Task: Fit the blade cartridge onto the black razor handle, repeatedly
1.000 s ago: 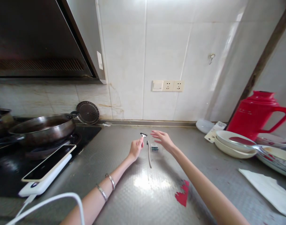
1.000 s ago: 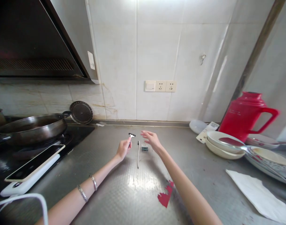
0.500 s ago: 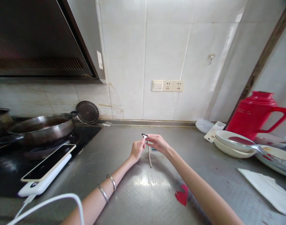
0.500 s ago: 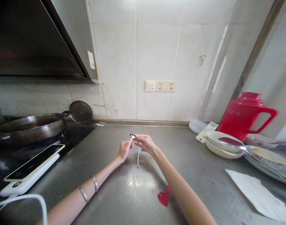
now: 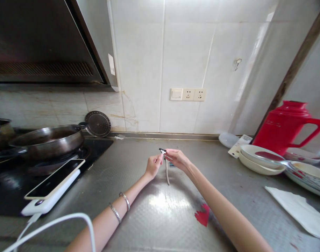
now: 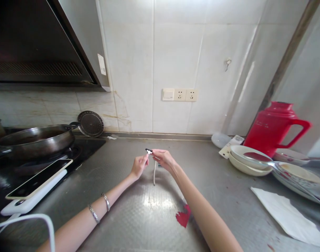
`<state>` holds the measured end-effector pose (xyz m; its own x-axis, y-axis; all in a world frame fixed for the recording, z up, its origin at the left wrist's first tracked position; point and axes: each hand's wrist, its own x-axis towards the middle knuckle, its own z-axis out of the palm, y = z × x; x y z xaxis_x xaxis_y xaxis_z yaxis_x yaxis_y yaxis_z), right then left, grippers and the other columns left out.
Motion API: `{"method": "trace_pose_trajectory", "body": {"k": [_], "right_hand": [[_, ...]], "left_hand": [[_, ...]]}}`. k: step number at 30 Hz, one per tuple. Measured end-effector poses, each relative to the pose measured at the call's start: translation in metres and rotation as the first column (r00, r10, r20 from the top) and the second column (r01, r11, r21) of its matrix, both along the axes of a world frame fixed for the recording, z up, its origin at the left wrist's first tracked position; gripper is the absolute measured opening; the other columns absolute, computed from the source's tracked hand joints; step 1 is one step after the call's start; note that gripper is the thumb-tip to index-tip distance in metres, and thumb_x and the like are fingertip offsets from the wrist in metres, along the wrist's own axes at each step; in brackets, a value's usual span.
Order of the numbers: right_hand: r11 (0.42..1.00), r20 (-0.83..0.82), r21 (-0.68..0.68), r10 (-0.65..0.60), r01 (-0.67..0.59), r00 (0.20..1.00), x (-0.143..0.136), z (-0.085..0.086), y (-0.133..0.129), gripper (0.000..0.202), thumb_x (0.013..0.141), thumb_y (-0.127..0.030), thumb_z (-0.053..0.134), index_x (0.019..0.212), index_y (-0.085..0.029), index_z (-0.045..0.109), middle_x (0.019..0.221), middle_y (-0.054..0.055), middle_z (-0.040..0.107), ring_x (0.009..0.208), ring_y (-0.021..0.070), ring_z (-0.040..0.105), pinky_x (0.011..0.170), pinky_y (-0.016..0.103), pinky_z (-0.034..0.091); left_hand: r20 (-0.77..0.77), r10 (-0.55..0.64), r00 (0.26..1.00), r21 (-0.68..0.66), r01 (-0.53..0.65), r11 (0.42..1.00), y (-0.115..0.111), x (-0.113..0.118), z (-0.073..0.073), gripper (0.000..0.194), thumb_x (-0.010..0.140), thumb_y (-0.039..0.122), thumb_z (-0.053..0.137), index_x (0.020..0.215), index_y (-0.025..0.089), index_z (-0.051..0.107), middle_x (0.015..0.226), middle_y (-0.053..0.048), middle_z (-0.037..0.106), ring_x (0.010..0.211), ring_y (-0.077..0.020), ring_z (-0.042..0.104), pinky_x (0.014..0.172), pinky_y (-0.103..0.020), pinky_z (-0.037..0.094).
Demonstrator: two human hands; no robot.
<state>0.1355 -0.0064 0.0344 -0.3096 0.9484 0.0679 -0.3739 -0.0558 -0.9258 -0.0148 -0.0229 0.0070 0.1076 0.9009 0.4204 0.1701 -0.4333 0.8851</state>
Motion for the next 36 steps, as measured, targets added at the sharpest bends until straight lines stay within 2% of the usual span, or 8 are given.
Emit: {"method": "trace_pose_trajectory", "body": {"k": [4, 8, 14, 22, 30, 33, 36], "right_hand": [[0.999, -0.042, -0.034, 0.000, -0.001, 0.999, -0.001, -0.003, 0.000, 0.025, 0.054, -0.031, 0.078, 0.074, -0.018, 0.071, 0.080, 0.005, 0.070, 0.085, 0.0181, 0.061, 0.080, 0.029, 0.040], [0.996, -0.058, -0.054, -0.070, 0.067, 0.996, -0.004, -0.001, -0.002, 0.025, 0.049, -0.029, 0.080, 0.069, -0.018, 0.071, 0.072, 0.003, 0.069, 0.081, 0.0180, 0.062, 0.075, 0.028, 0.040], [0.995, -0.039, -0.082, -0.069, 0.065, 0.997, -0.001, 0.003, -0.008, 0.025, 0.049, -0.028, 0.080, 0.069, -0.018, 0.070, 0.071, 0.005, 0.070, 0.083, 0.0202, 0.062, 0.075, 0.030, 0.040], [0.996, -0.004, -0.065, -0.069, 0.068, 0.998, 0.009, -0.003, -0.007, 0.024, 0.051, -0.027, 0.079, 0.072, -0.018, 0.070, 0.077, 0.006, 0.070, 0.089, 0.0217, 0.062, 0.078, 0.032, 0.042], [0.994, 0.035, -0.051, -0.092, 0.093, 0.995, 0.015, -0.004, -0.007, 0.027, 0.057, -0.033, 0.075, 0.080, -0.018, 0.069, 0.091, 0.009, 0.070, 0.102, 0.0251, 0.058, 0.080, 0.034, 0.042], [0.983, 0.155, 0.037, -0.181, 0.177, 0.971, 0.016, -0.008, -0.001, 0.030, 0.058, -0.037, 0.074, 0.081, -0.019, 0.070, 0.090, 0.009, 0.071, 0.098, 0.0249, 0.060, 0.079, 0.035, 0.042], [0.935, 0.385, 0.248, -0.334, 0.252, 0.860, 0.013, -0.013, 0.014, 0.026, 0.056, -0.039, 0.073, 0.072, -0.019, 0.072, 0.077, 0.007, 0.072, 0.084, 0.0253, 0.063, 0.076, 0.036, 0.043]], "left_hand": [[-0.004, -0.005, 1.000, 0.008, 0.005, 1.000, 0.000, 0.001, -0.001, 0.049, 0.081, 0.055, 0.037, 0.048, 0.018, 0.042, 0.041, 0.004, 0.036, 0.040, -0.0083, 0.034, 0.044, -0.022, 0.025], [-0.013, -0.010, 1.000, 0.021, 0.010, 1.000, 0.001, 0.001, -0.002, 0.049, 0.082, 0.053, 0.037, 0.047, 0.018, 0.041, 0.042, 0.004, 0.036, 0.040, -0.0080, 0.034, 0.045, -0.022, 0.026], [-0.048, -0.016, 0.999, 0.008, 0.016, 1.000, 0.000, 0.001, -0.002, 0.050, 0.081, 0.054, 0.035, 0.047, 0.018, 0.041, 0.040, 0.004, 0.035, 0.040, -0.0087, 0.034, 0.044, -0.022, 0.025], [-0.105, -0.038, 0.994, 0.022, 0.041, 0.999, -0.003, 0.000, -0.001, 0.050, 0.081, 0.054, 0.036, 0.047, 0.018, 0.043, 0.041, 0.004, 0.036, 0.041, -0.0090, 0.035, 0.044, -0.022, 0.025], [-0.009, -0.031, 0.999, 0.008, 0.031, 1.000, 0.003, -0.006, 0.000, 0.050, 0.079, 0.056, 0.039, 0.047, 0.018, 0.042, 0.039, 0.005, 0.034, 0.038, -0.0075, 0.032, 0.042, -0.022, 0.023], [0.062, -0.019, 0.998, -0.015, 0.020, 1.000, 0.004, -0.008, 0.004, 0.050, 0.078, 0.057, 0.039, 0.047, 0.018, 0.043, 0.037, 0.005, 0.033, 0.035, -0.0063, 0.029, 0.039, -0.021, 0.022], [0.170, 0.021, 0.985, -0.066, -0.010, 0.998, 0.005, -0.009, 0.010, 0.051, 0.077, 0.060, 0.038, 0.048, 0.018, 0.043, 0.033, 0.006, 0.031, 0.030, -0.0054, 0.027, 0.036, -0.021, 0.019]]}}
